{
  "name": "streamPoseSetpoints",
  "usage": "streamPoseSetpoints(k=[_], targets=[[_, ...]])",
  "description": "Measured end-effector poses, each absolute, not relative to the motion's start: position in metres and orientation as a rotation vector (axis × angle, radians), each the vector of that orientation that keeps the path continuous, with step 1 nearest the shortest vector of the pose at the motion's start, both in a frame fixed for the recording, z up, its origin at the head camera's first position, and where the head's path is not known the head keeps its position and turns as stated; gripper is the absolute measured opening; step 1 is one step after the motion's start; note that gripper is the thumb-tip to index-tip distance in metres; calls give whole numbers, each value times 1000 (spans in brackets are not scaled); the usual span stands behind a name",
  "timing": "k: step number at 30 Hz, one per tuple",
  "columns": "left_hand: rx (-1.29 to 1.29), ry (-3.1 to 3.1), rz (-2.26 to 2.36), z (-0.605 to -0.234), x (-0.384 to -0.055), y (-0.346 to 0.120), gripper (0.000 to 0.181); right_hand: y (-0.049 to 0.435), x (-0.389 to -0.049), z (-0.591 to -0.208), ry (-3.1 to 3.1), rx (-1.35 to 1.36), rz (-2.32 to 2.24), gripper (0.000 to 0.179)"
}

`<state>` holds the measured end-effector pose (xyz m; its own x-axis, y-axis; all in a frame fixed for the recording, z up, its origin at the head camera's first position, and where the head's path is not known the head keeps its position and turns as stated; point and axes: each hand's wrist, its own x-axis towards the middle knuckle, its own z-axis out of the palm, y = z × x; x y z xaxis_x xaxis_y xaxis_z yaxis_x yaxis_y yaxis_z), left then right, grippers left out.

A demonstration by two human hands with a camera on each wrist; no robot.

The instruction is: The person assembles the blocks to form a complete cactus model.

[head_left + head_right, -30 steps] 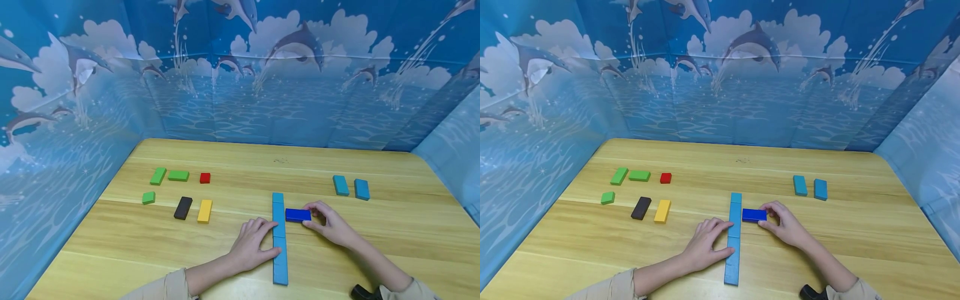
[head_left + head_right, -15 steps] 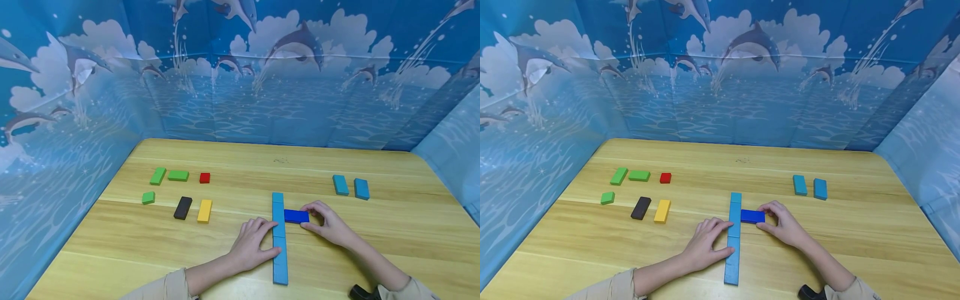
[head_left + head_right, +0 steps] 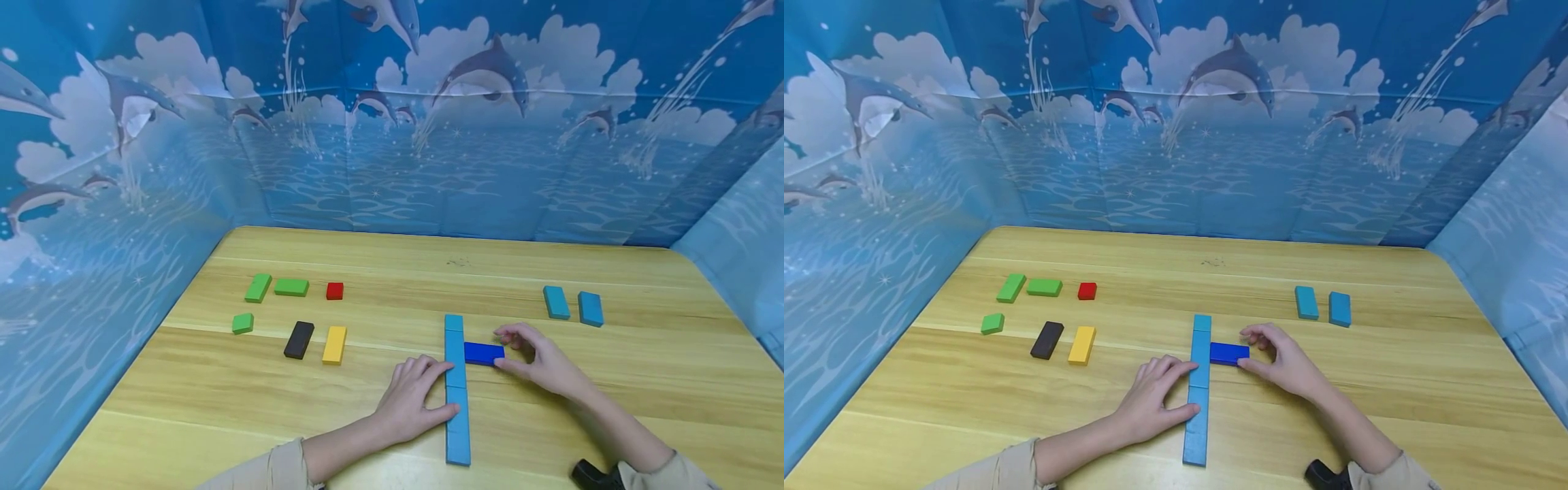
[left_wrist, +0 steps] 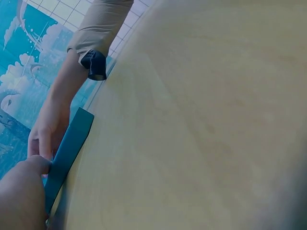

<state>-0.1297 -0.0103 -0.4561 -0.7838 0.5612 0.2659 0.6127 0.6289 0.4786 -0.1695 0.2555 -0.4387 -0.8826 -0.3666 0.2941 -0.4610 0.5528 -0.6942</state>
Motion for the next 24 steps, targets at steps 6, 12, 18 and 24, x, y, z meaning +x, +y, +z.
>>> streamPoseSetpoints(k=[6, 12, 18, 24], targets=[[-986, -2755, -871, -457, -129, -10, 56, 291, -184, -416, -2656, 553, 1251, 42], [-984, -2757, -878, -457, -129, -10, 56, 341, -198, -408, -2675, 385, 1191, 52], [-985, -2765, -878, -456, -129, -10, 56, 383, -205, -410, -2838, 241, 1119, 66], [-979, -2763, -877, -456, -129, -10, 56, 409, -212, -420, -2957, 202, 1146, 71]])
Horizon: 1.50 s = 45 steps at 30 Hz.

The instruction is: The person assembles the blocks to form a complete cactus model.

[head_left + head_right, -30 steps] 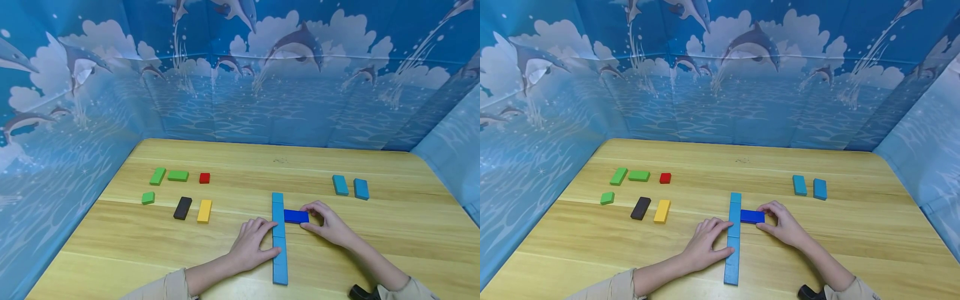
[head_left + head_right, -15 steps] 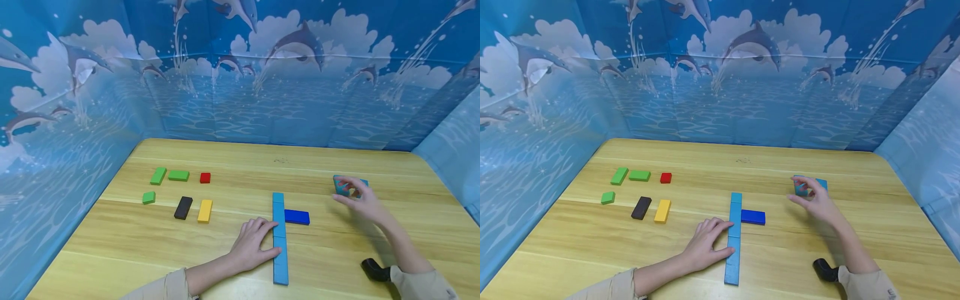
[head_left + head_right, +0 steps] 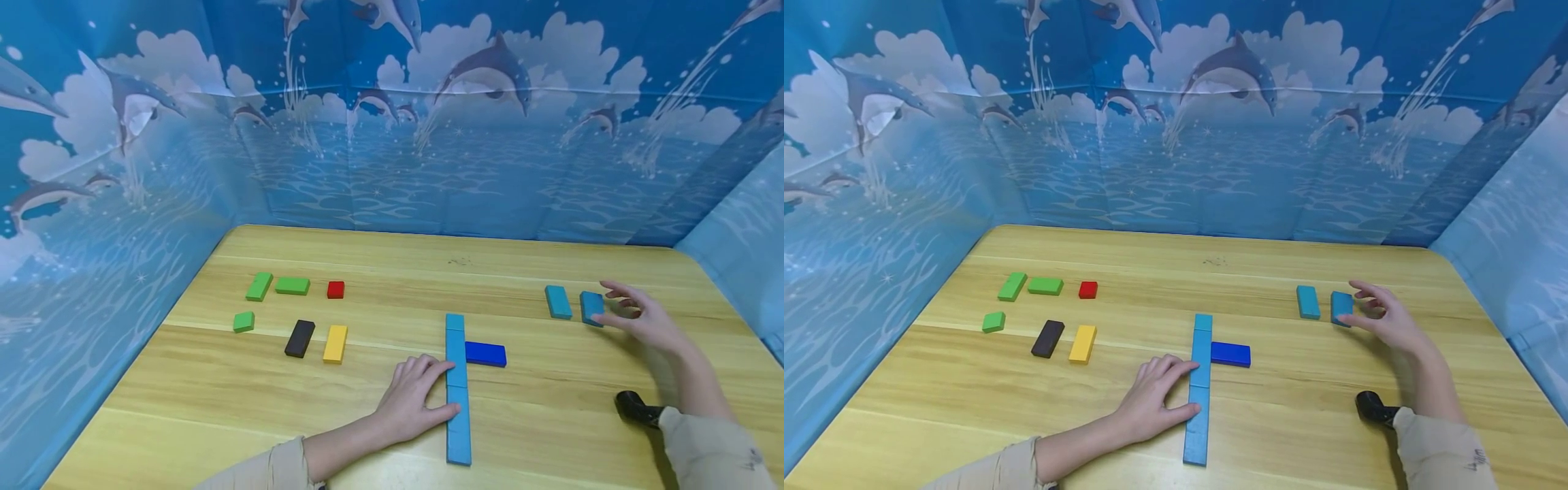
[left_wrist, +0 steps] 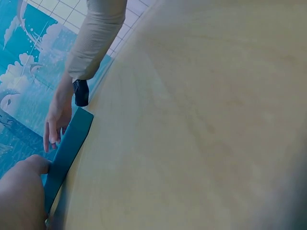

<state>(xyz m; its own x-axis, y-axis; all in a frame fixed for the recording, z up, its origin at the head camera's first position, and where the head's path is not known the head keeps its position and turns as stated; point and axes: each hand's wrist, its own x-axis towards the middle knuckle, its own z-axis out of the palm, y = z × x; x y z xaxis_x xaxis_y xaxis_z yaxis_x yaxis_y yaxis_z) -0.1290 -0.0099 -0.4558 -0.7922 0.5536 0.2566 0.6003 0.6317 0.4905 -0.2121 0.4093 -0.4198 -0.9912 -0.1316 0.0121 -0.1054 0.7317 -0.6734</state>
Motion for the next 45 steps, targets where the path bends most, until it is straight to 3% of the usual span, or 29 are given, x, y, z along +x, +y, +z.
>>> streamPoseSetpoints(k=[15, 32, 45], targets=[[-977, -2763, -892, -457, -129, -10, 56, 417, -215, -432, 2807, -311, -1115, 72], [-984, -2753, -885, -457, -129, -10, 56, 414, -214, -434, 2835, -243, -1298, 61], [-988, -2762, -885, -457, -129, -9, 56, 347, -219, -407, 2831, -401, -1349, 65]])
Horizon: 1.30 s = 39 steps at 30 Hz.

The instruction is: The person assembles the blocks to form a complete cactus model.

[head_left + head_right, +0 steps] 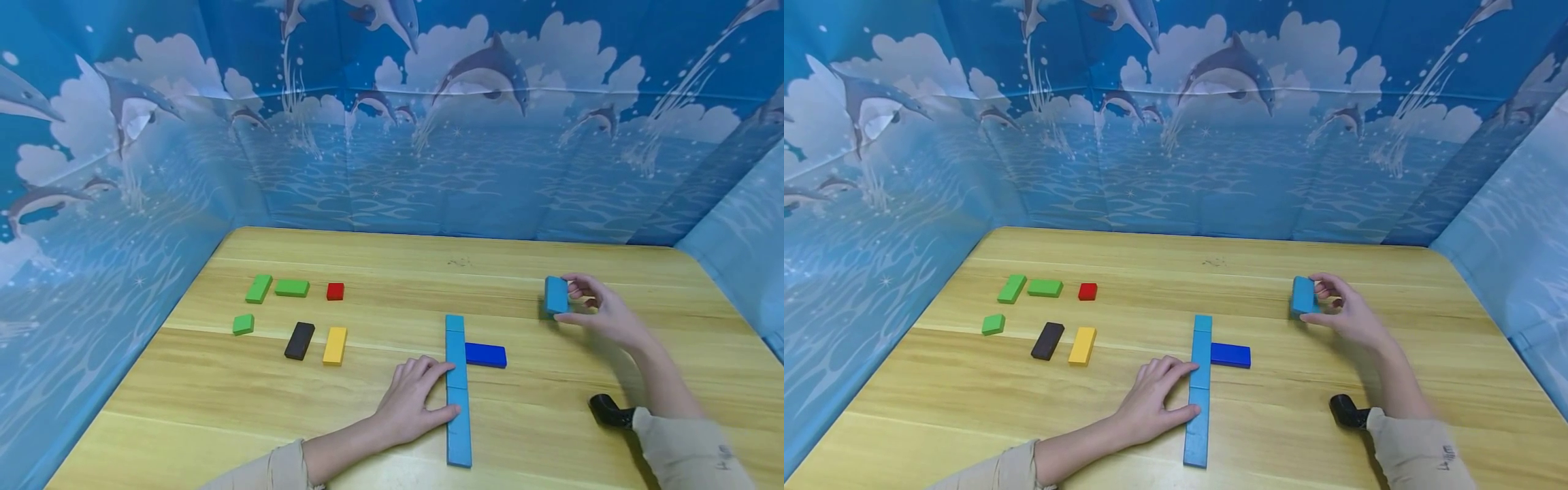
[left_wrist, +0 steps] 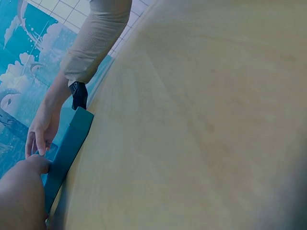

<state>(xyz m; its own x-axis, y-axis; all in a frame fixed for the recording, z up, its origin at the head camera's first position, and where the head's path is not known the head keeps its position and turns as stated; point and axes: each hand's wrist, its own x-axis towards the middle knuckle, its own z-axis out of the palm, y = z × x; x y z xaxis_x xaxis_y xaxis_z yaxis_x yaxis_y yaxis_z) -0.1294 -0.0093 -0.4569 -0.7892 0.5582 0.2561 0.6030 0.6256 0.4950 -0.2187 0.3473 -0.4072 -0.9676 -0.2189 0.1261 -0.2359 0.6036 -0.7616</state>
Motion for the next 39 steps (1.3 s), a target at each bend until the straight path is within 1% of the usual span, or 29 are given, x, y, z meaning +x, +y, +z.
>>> streamPoseSetpoints(k=[7, 14, 21, 36, 39], targets=[[-995, -2759, -879, -456, -130, -9, 56, 309, -223, -412, -2811, 566, 1346, 62], [-989, -2763, -869, -456, -130, -9, 56, 289, -226, -424, -2821, 688, 1429, 60], [-989, -2772, -876, -455, -131, -9, 56, 281, -226, -432, -2844, 741, 1470, 61], [-986, -2766, -879, -455, -131, -9, 55, 279, -224, -433, -2894, 727, 1488, 63], [-988, -2761, -877, -455, -131, -9, 55, 280, -225, -434, -2881, 737, 1507, 57]])
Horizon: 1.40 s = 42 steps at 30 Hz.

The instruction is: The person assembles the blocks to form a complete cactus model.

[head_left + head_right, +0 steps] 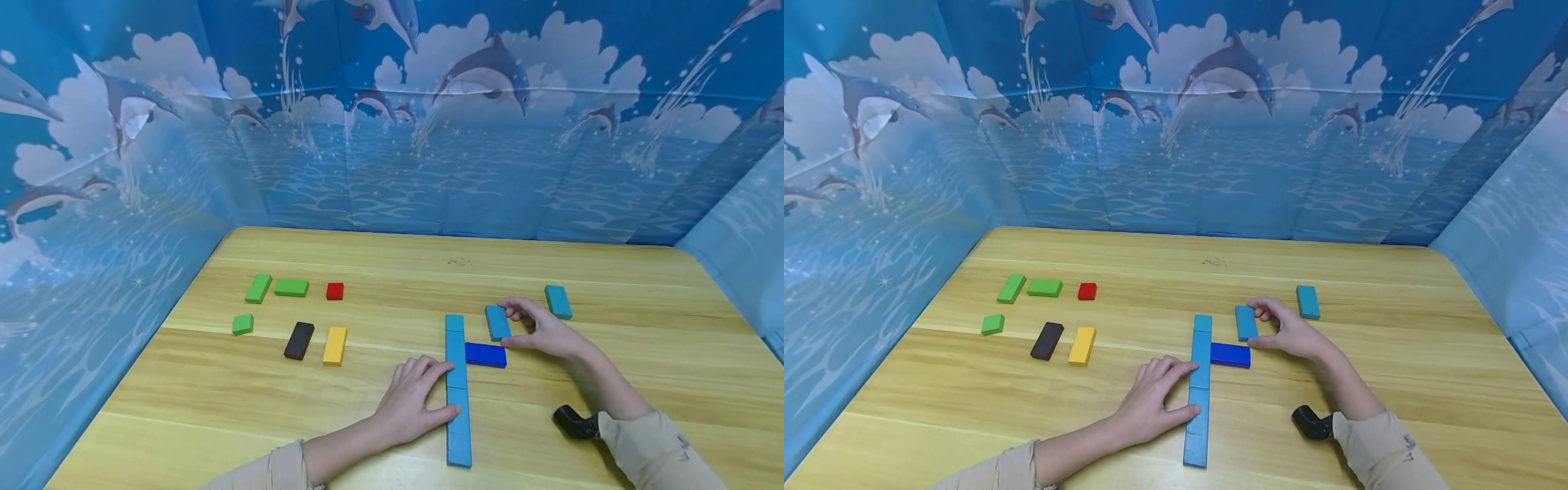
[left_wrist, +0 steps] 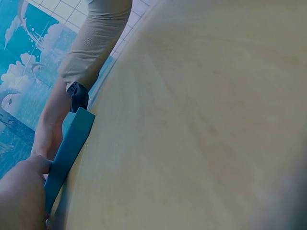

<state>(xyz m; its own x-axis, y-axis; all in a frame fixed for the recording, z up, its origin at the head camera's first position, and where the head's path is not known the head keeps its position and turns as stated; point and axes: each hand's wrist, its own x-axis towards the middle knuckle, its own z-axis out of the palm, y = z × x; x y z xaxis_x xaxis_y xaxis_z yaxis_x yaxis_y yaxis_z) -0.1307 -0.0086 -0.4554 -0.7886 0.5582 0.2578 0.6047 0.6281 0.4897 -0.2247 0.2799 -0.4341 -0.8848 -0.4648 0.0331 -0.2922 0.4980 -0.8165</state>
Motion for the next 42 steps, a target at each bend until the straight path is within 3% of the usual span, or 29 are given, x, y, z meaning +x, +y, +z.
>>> streamPoseSetpoints(k=[6, 42], targets=[[-988, -2760, -878, -456, -131, -8, 55, 281, -224, -435, 2535, -684, -1369, 42], [-989, -2760, -888, -454, -130, -9, 56, 281, -222, -434, 2535, -631, -1361, 39]])
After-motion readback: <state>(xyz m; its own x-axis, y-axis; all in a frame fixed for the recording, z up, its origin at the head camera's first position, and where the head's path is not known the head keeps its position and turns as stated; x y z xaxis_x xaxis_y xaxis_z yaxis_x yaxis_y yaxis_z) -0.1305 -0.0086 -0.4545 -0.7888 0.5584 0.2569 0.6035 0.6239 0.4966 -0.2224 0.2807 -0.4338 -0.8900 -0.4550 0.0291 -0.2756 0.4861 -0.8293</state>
